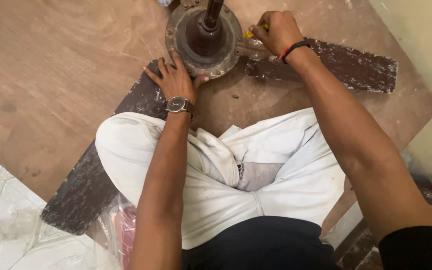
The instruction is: The person sits on the floor and uses a yellow-handled screwdriver to tighten screws on the central hub of a ceiling fan lying on a wooden board. The person rotates the fan to access different blade attachment points and continues tightening screws throughout the clip.
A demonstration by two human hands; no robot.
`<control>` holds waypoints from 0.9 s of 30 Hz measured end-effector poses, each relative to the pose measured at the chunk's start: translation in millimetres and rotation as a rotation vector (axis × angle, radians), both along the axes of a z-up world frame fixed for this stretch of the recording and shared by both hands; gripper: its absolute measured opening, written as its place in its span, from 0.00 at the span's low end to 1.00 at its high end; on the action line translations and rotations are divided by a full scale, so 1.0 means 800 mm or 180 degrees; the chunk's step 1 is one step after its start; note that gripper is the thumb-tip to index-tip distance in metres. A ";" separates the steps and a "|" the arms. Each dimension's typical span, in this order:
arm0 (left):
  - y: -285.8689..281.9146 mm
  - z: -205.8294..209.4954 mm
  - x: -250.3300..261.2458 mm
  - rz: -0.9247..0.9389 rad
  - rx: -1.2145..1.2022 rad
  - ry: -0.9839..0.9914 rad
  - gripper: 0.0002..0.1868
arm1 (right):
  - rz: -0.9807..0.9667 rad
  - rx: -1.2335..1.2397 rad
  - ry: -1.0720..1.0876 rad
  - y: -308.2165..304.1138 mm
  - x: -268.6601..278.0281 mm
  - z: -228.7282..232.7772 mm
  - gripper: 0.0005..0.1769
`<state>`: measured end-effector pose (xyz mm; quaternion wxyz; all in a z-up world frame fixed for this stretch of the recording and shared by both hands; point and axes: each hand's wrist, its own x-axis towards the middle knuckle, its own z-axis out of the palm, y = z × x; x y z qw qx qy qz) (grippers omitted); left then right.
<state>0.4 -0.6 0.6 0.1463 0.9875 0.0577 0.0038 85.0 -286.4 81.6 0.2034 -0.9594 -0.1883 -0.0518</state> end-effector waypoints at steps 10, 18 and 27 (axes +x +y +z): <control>0.000 -0.006 0.001 -0.0028 0.0000 -0.0090 0.66 | -0.0262 -0.0225 0.0049 0.000 0.002 -0.003 0.24; -0.001 -0.003 -0.001 -0.0018 -0.0018 0.0046 0.66 | -0.0209 -0.0364 -0.0032 0.010 0.006 -0.006 0.24; -0.002 -0.002 -0.001 -0.0027 0.0080 0.0056 0.71 | 0.0386 -0.0691 -0.0224 0.005 0.027 -0.022 0.20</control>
